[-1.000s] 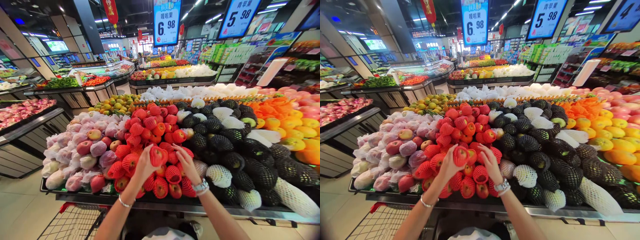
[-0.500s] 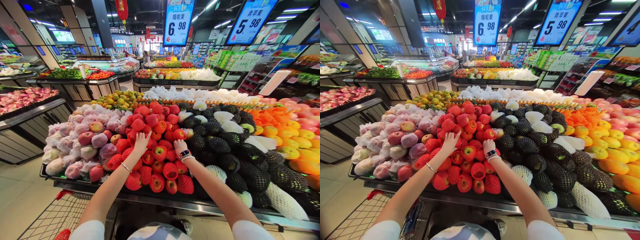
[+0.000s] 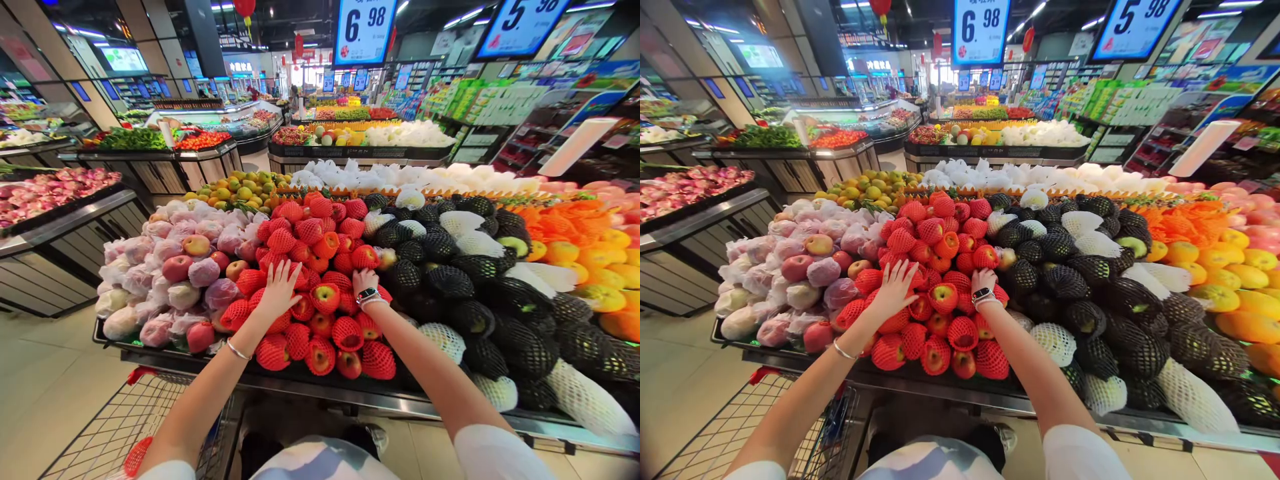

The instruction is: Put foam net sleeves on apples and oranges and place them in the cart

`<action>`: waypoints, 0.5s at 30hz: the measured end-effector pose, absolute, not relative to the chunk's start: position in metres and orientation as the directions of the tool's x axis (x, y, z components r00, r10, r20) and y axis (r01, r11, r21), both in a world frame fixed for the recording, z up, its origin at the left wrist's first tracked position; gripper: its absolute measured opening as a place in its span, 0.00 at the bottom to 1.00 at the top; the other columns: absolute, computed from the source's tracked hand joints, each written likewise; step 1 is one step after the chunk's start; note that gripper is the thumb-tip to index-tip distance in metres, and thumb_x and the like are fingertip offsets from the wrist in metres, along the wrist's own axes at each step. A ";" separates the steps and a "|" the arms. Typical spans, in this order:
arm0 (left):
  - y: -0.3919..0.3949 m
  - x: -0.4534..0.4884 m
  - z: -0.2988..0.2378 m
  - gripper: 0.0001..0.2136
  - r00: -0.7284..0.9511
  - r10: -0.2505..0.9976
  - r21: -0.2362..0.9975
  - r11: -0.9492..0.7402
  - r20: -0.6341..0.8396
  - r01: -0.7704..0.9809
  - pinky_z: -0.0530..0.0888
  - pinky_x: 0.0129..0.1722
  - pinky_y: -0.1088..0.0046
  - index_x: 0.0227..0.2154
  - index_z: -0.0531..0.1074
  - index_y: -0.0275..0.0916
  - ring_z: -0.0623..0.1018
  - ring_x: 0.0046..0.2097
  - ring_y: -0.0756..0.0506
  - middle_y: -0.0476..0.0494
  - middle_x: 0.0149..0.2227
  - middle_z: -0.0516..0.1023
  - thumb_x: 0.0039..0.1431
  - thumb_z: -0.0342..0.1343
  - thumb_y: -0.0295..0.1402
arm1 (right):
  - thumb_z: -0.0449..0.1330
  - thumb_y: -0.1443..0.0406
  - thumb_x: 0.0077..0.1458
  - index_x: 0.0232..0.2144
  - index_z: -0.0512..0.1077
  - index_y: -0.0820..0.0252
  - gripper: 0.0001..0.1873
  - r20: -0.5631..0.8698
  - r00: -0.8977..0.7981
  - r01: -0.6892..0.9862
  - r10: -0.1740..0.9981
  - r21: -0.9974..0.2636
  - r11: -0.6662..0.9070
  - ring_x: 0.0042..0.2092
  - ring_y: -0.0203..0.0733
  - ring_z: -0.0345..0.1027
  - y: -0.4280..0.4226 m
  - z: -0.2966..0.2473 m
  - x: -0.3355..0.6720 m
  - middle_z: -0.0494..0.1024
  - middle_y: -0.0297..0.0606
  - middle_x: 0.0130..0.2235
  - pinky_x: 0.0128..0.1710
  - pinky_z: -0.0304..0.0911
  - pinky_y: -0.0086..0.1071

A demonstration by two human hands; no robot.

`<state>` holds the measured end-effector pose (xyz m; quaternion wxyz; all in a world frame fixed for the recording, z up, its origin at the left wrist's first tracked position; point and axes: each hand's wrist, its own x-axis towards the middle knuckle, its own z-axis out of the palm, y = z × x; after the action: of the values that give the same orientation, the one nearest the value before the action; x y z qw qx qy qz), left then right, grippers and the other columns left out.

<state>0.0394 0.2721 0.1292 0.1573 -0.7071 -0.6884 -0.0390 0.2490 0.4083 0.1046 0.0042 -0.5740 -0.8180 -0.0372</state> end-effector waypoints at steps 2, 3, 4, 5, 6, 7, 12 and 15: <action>0.267 0.041 0.126 0.38 0.079 0.958 -0.171 -0.032 0.275 0.985 0.43 0.65 0.45 0.66 0.48 0.37 0.50 0.67 0.30 0.28 0.67 0.51 0.57 0.57 0.43 | 0.59 0.62 0.59 0.49 0.67 0.63 0.17 0.070 -0.333 0.943 0.940 0.021 0.333 0.47 0.45 0.68 0.409 0.106 0.258 0.71 0.44 0.49 0.45 0.68 0.43; 0.265 0.041 0.124 0.37 0.080 0.959 -0.168 -0.035 0.273 0.985 0.43 0.65 0.44 0.65 0.49 0.38 0.50 0.67 0.30 0.28 0.67 0.51 0.57 0.57 0.43 | 0.61 0.62 0.56 0.49 0.67 0.64 0.19 0.084 -0.352 0.935 0.932 -0.002 0.354 0.48 0.47 0.68 0.408 0.108 0.264 0.71 0.45 0.49 0.45 0.67 0.43; 0.263 0.041 0.123 0.37 0.075 0.960 -0.162 -0.031 0.271 0.986 0.43 0.65 0.44 0.65 0.50 0.38 0.50 0.67 0.29 0.28 0.67 0.50 0.57 0.57 0.42 | 0.64 0.62 0.53 0.49 0.67 0.65 0.23 0.102 -0.381 0.922 0.919 -0.029 0.385 0.49 0.49 0.67 0.407 0.109 0.271 0.70 0.48 0.50 0.46 0.66 0.44; 0.262 0.042 0.123 0.36 0.067 0.960 -0.154 -0.026 0.272 0.988 0.43 0.65 0.44 0.65 0.50 0.37 0.49 0.68 0.29 0.28 0.67 0.50 0.57 0.57 0.41 | 0.67 0.63 0.48 0.50 0.66 0.66 0.28 0.126 -0.415 0.903 0.901 -0.059 0.425 0.51 0.53 0.65 0.407 0.111 0.279 0.69 0.51 0.51 0.47 0.64 0.45; 0.261 0.043 0.122 0.35 0.063 0.959 -0.143 -0.023 0.276 0.989 0.44 0.65 0.44 0.65 0.51 0.37 0.49 0.68 0.30 0.28 0.67 0.50 0.58 0.56 0.40 | 0.69 0.62 0.45 0.51 0.66 0.66 0.32 0.153 -0.451 0.880 0.879 -0.090 0.467 0.54 0.56 0.63 0.407 0.112 0.286 0.66 0.54 0.54 0.50 0.62 0.47; 0.259 0.045 0.122 0.34 0.059 0.957 -0.129 -0.023 0.285 0.991 0.44 0.65 0.44 0.65 0.51 0.37 0.48 0.68 0.30 0.29 0.67 0.49 0.58 0.56 0.40 | 0.70 0.61 0.43 0.52 0.65 0.65 0.35 0.183 -0.484 0.853 0.856 -0.122 0.508 0.58 0.59 0.58 0.407 0.112 0.293 0.62 0.56 0.58 0.53 0.59 0.48; 0.223 0.056 0.122 0.30 0.036 0.928 0.012 -0.043 0.371 0.999 0.46 0.65 0.44 0.64 0.52 0.41 0.47 0.68 0.33 0.34 0.68 0.49 0.61 0.52 0.38 | 0.68 0.53 0.42 0.52 0.65 0.69 0.39 0.256 -0.567 0.712 0.783 -0.325 0.622 0.67 0.59 0.40 0.420 0.104 0.316 0.46 0.60 0.66 0.63 0.45 0.49; 0.177 0.057 0.108 0.25 -0.016 0.889 0.157 -0.063 0.458 0.986 0.48 0.65 0.46 0.62 0.55 0.43 0.51 0.68 0.38 0.38 0.66 0.55 0.63 0.50 0.36 | 0.62 0.52 0.47 0.53 0.64 0.71 0.37 0.242 -0.562 0.641 0.791 -0.478 0.601 0.64 0.54 0.53 0.431 0.098 0.324 0.58 0.60 0.63 0.62 0.52 0.44</action>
<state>0.0569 0.1772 0.1080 0.1069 -0.6933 -0.6759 -0.2259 0.3237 0.4308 0.0983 0.2206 -0.4128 -0.8671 0.1706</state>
